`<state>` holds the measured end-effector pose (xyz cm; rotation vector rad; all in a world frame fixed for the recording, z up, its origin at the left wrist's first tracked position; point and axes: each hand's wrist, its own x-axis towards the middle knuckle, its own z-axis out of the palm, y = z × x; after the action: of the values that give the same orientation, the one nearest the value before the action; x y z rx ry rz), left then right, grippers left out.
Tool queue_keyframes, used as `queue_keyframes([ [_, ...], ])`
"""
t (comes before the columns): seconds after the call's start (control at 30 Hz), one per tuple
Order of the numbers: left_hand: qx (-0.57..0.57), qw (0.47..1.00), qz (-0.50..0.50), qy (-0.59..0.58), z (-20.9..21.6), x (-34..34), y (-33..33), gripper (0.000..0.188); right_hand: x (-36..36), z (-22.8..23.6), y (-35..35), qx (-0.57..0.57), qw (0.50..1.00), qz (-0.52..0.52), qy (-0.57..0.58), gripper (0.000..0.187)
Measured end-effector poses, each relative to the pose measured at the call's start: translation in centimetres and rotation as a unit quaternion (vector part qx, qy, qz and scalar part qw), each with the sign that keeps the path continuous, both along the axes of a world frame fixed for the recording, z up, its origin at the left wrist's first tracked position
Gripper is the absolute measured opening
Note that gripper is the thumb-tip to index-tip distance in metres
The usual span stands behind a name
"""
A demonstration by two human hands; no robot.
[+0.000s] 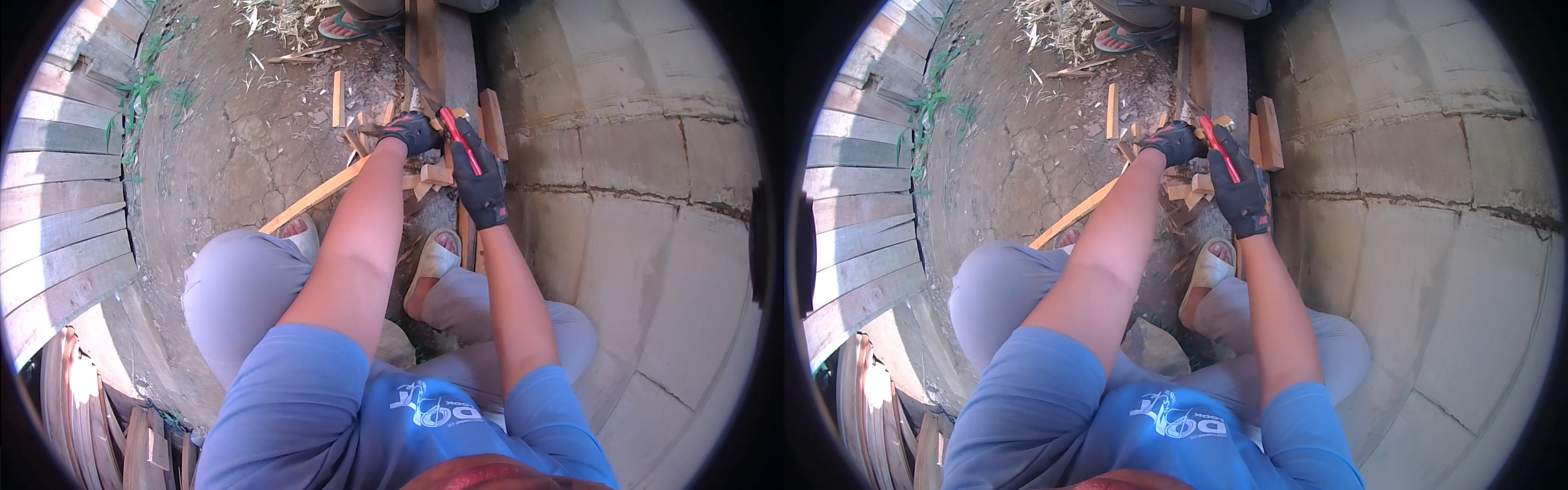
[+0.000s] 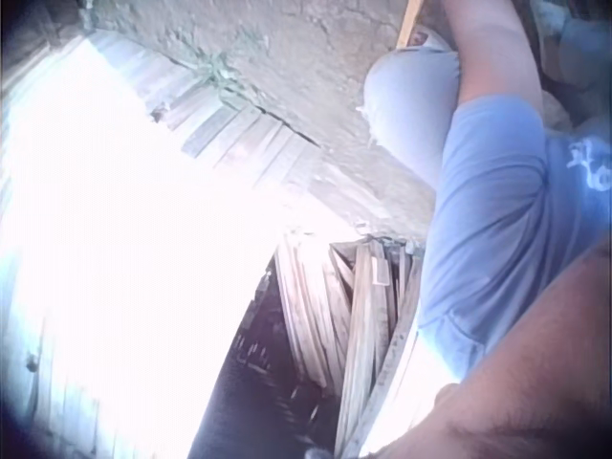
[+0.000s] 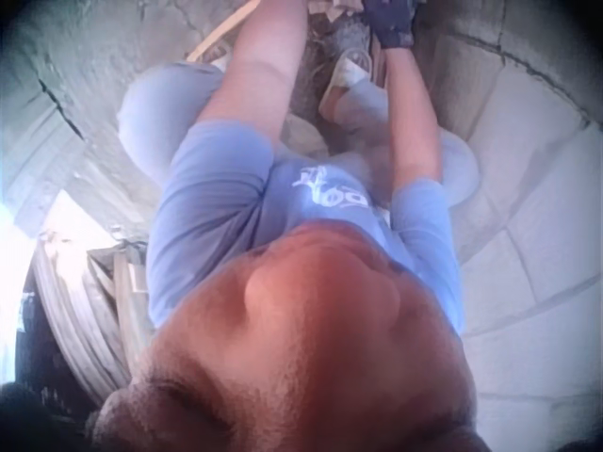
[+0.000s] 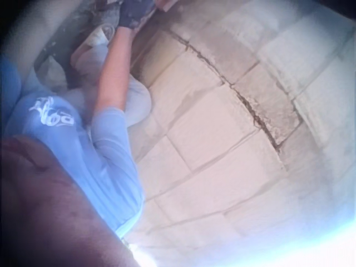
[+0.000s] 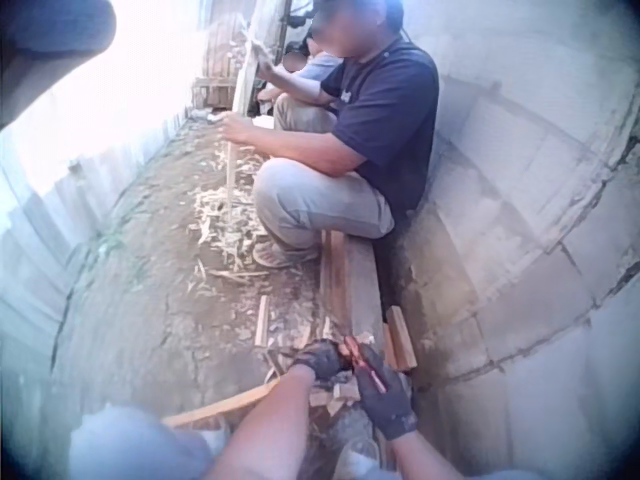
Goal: The person sits on the ground and uses a hand saw to cut a long wooden stick into smaller pieces. They hold the wood steady with their left hand and saw with their right hand, periodically adjusting the wood's position to complete the cuts.
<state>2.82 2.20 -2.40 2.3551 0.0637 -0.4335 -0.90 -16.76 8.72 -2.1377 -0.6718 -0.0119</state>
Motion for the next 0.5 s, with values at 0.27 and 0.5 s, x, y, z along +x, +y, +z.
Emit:
queue_keyframes([
  [0.27, 0.079, 0.974, 0.203, -0.056, 3.6, -3.0, -3.3, 0.037, 1.0, 0.8, 0.6, -0.012, 1.000, -0.004, 0.021, 0.040],
  [0.5, 0.081, 0.970, 0.224, -0.044, 3.4, -3.6, -2.6, 0.033, 1.2, 1.8, 2.0, -0.039, 0.999, 0.013, 0.032, 0.039],
])
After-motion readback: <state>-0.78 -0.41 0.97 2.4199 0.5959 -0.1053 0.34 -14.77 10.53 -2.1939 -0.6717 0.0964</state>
